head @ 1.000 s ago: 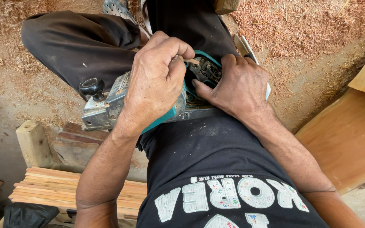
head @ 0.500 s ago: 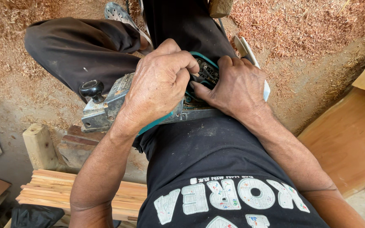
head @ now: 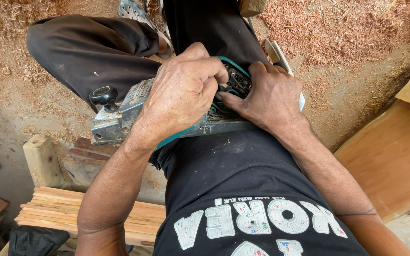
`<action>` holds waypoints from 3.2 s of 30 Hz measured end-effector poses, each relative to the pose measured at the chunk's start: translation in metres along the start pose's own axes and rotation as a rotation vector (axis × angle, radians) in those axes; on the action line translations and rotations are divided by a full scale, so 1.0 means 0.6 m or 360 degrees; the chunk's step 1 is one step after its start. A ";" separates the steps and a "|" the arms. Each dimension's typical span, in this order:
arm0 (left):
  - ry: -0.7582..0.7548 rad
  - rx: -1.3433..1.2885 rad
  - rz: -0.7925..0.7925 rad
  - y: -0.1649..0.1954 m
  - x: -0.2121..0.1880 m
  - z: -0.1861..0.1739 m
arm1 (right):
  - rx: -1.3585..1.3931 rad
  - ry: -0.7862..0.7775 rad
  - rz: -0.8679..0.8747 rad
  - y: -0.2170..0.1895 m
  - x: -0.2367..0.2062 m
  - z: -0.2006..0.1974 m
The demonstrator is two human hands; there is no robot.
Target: The person holds a teal electric planer on their lap and uses a small wooden stick to clean and adjust internal components. They repeatedly probe the mechanism, remove debris, and manipulate parts within the open housing.
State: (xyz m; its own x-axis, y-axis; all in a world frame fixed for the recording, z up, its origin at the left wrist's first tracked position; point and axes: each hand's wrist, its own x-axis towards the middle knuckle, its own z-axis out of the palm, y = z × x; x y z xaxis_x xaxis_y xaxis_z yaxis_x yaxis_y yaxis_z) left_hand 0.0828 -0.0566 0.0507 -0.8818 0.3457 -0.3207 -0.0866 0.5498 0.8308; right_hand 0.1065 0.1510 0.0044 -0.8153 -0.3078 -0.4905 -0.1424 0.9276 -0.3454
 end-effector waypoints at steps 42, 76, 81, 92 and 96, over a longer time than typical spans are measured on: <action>0.0221 -0.0043 -0.0002 -0.046 0.013 -0.010 | -0.0265 0.0437 -0.0233 -0.040 0.020 0.005; 0.0229 -0.0137 -0.0049 -0.026 0.002 -0.025 | -0.0093 0.0307 -0.0252 -0.037 0.028 -0.003; 0.0232 -0.0162 -0.0048 -0.019 0.002 -0.025 | -0.0026 0.0273 -0.0250 -0.031 0.027 -0.007; 0.0243 -0.0142 -0.0025 -0.008 0.006 -0.032 | 0.0086 0.0157 -0.0186 -0.017 0.025 -0.031; 0.0248 -0.0143 -0.0028 -0.009 0.001 -0.031 | -0.0037 0.0333 -0.0288 -0.024 0.024 -0.026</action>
State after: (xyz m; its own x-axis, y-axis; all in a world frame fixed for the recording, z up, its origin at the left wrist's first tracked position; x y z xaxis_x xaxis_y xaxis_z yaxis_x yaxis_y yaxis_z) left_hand 0.0743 -0.0732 0.0545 -0.9404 0.2106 -0.2669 -0.1376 0.4821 0.8652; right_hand 0.0882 0.1365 0.0149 -0.8734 -0.4207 -0.2455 -0.3071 0.8668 -0.3928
